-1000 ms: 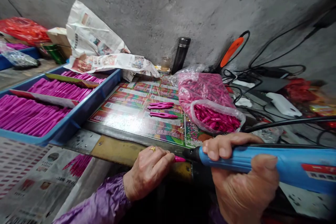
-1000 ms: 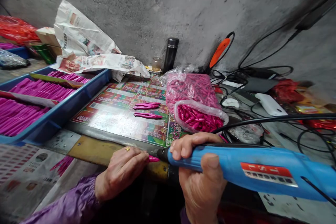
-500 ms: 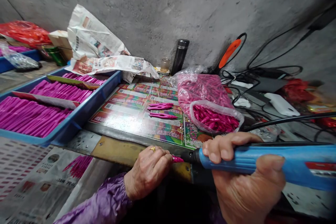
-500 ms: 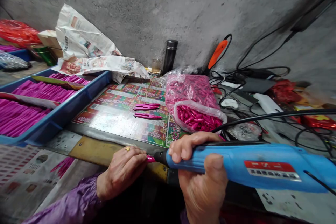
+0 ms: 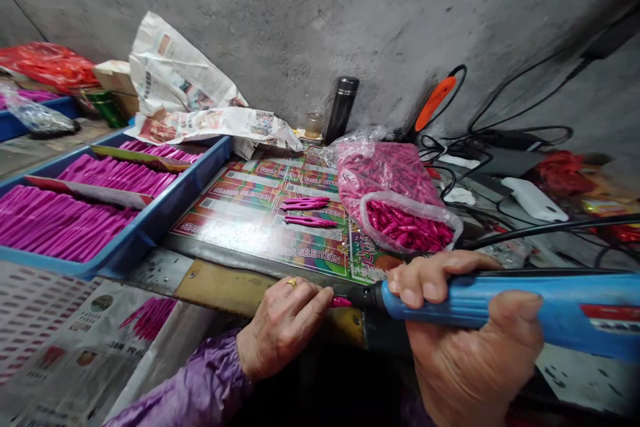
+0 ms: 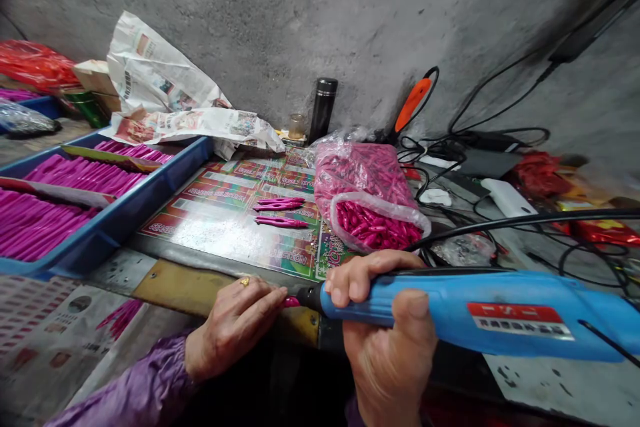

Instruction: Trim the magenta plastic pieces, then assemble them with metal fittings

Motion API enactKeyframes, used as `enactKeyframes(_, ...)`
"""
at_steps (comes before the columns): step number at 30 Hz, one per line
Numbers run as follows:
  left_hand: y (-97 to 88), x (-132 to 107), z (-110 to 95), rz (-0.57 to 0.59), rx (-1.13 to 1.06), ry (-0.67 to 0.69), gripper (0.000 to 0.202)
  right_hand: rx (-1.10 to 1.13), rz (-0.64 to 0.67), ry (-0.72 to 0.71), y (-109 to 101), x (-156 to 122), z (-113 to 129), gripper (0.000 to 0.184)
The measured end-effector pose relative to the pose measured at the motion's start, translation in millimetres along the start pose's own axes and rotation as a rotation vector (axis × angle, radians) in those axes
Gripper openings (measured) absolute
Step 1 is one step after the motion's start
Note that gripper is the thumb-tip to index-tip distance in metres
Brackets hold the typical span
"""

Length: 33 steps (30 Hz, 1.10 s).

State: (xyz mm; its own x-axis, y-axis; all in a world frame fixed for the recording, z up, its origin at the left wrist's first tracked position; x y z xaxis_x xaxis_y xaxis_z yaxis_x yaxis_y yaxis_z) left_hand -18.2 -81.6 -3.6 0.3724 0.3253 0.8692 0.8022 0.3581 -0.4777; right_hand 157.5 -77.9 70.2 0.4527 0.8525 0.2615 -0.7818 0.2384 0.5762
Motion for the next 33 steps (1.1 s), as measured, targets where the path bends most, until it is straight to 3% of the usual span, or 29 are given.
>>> enactKeyframes(15, -1.1, 2.7, -1.4, 0.033, 0.028, 0.029, 0.022, 0.006, -0.026, -0.005, -7.9, -1.5, 3.3, 0.041)
enactKeyframes(33, 6.2, -0.1, 2.7, 0.121, 0.019, -0.069, 0.017, 0.002, 0.009, -0.030, -6.8, -4.0, 5.5, 0.041)
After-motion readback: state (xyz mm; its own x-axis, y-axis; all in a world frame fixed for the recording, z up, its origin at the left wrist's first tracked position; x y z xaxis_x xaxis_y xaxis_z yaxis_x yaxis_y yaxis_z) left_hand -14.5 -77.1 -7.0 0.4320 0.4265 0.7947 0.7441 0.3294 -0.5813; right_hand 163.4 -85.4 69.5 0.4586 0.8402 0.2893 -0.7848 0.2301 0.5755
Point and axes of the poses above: each hand's wrist, its own x-axis towards the middle knuckle, its own y-axis out of the palm, z = x × y, the point moved 5 cm from there along x, towards the middle knuckle, and after that the axes turned 8 degrees about -z, right-handed, at the moved point
